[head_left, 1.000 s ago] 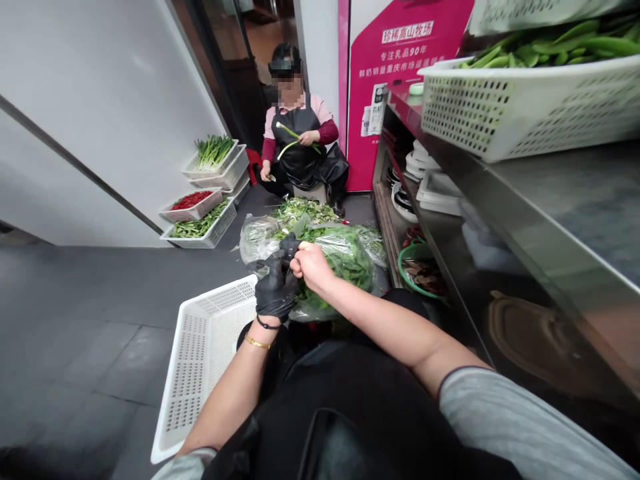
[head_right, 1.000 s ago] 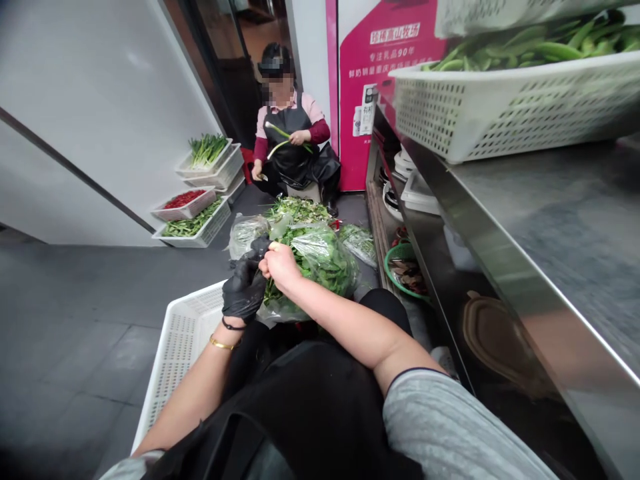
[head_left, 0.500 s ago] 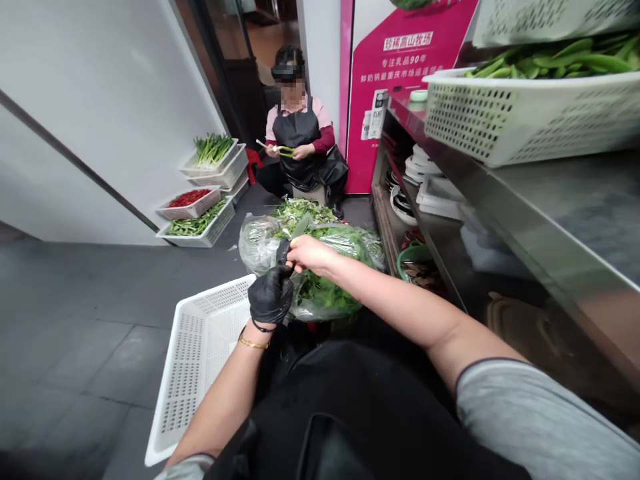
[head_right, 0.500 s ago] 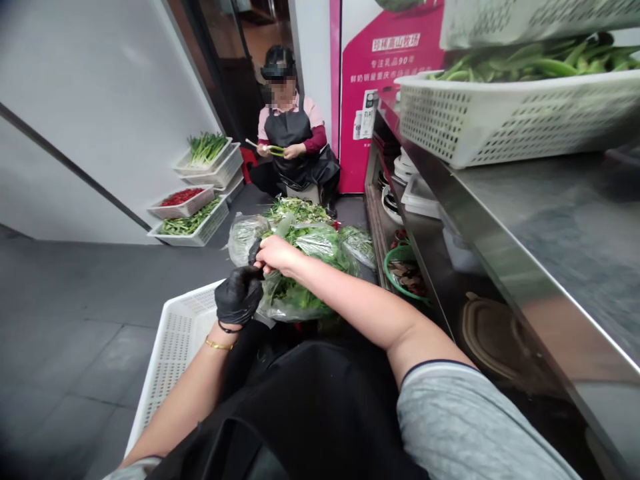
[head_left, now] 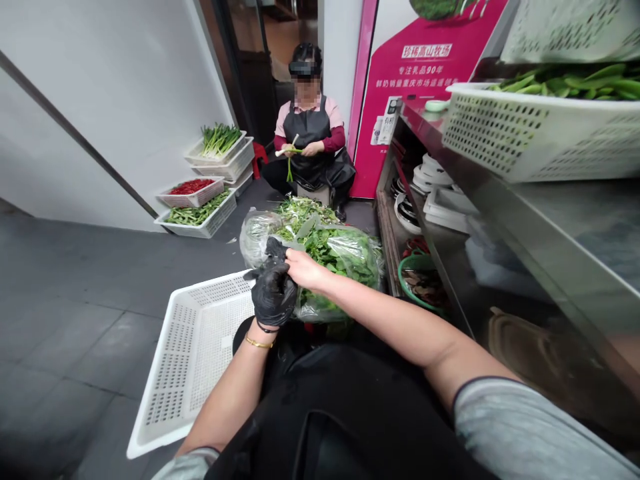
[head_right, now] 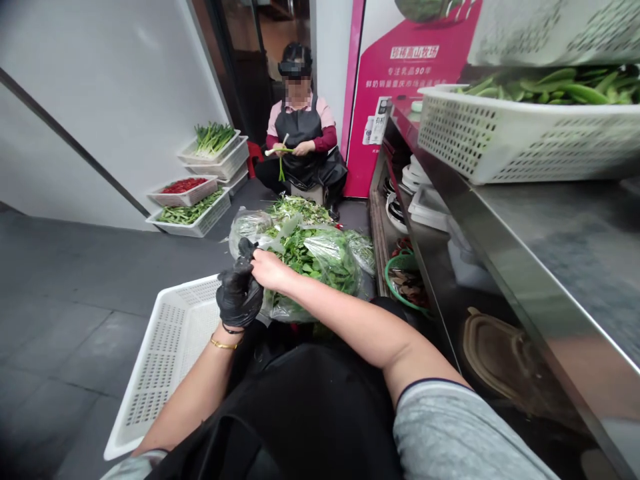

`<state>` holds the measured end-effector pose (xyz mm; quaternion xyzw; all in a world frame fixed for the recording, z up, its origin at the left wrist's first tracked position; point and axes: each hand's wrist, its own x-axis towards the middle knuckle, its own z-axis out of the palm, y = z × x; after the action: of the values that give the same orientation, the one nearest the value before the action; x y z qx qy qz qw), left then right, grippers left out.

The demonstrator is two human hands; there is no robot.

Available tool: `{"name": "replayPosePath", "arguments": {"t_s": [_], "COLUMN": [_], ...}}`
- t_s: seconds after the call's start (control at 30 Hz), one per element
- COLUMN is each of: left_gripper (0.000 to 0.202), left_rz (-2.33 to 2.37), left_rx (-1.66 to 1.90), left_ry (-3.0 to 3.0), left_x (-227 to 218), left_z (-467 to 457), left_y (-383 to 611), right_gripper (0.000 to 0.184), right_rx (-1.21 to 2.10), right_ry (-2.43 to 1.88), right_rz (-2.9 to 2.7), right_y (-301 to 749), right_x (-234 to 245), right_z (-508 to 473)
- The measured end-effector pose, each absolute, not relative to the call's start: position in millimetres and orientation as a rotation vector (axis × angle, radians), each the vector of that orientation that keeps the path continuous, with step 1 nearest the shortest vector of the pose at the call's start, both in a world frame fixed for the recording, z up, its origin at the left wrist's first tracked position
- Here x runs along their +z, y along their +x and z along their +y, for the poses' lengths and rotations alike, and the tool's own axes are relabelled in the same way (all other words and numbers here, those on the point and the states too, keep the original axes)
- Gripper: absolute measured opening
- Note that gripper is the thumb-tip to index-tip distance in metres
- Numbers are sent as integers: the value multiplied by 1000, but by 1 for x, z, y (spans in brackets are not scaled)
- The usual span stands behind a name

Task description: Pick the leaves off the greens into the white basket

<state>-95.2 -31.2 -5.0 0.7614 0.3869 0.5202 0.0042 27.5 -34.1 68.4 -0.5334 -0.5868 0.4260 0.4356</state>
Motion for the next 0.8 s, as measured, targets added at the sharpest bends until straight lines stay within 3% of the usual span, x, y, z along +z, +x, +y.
{"name": "replayPosePath", "arguments": {"t_s": [0.17, 0.3, 0.63, 0.8], "left_gripper": [27, 15, 24, 25], "left_rz": [1298, 1326, 1196, 1005], "left_rx": [1635, 1521, 1356, 1194], "left_ry": [2100, 1984, 2249, 2294], "left_x": [-16, -17, 26, 17], "left_z": [-41, -50, -45, -21], "left_y": [-79, -75, -100, -89], "right_gripper": [26, 21, 11, 11], "right_rx": [1114, 1029, 816, 846], "right_ry": [-936, -895, -1399, -1517], "right_rz": [-1078, -1249, -1772, -1778], "right_y": [13, 26, 62, 55], "right_x": [69, 53, 57, 56], "right_z": [-44, -41, -36, -40]}}
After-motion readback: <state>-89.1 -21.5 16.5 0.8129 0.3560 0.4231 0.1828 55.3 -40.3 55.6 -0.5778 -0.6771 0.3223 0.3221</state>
